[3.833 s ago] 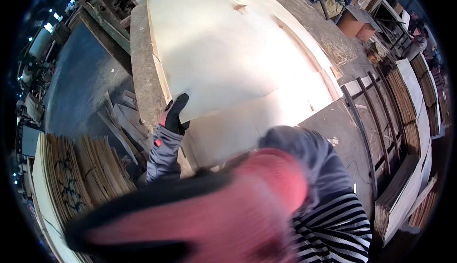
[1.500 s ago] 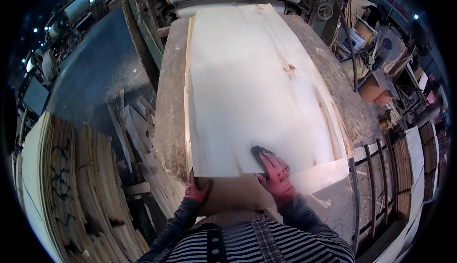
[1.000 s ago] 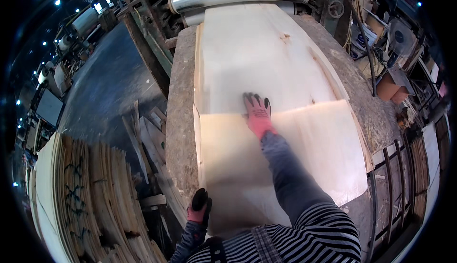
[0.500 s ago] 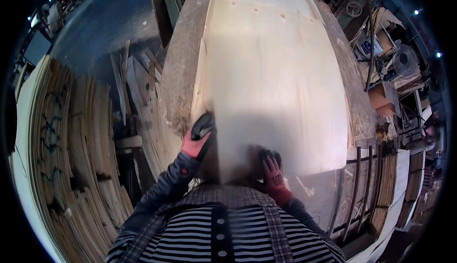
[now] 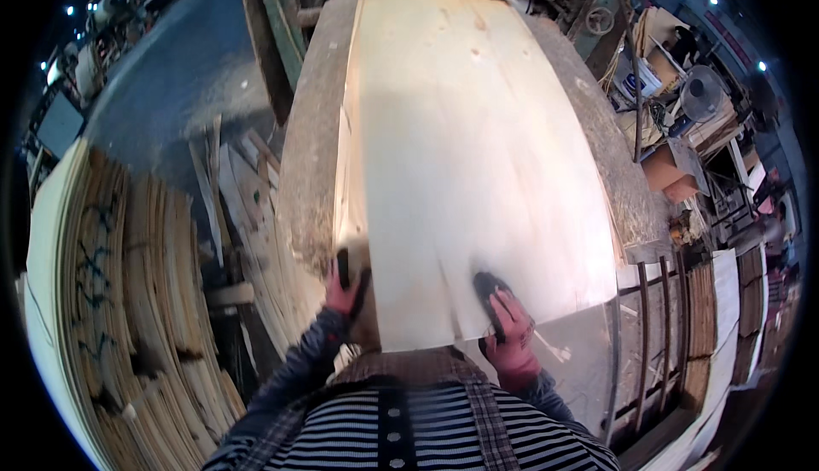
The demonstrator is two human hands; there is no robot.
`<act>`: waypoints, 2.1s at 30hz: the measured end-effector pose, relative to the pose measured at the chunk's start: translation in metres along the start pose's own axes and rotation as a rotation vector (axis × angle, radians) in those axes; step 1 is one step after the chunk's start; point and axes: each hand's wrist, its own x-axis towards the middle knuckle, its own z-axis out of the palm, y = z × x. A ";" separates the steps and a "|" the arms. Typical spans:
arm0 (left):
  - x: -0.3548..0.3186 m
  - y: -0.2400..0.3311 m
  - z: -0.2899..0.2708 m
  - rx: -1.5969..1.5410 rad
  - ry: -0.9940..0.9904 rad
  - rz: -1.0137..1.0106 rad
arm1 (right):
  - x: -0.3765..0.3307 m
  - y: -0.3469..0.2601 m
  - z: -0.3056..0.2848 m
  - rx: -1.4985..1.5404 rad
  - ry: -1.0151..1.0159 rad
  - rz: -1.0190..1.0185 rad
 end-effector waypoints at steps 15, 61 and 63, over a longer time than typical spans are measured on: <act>0.025 -0.071 0.018 -0.327 -0.144 -0.191 | 0.204 0.065 0.078 0.041 -0.001 0.081; 0.026 -0.036 -0.018 0.281 -0.008 0.243 | 0.078 0.006 0.003 -0.006 -0.159 0.100; 0.007 -0.039 -0.005 0.361 0.042 0.118 | 0.104 0.013 0.007 0.000 -0.157 0.121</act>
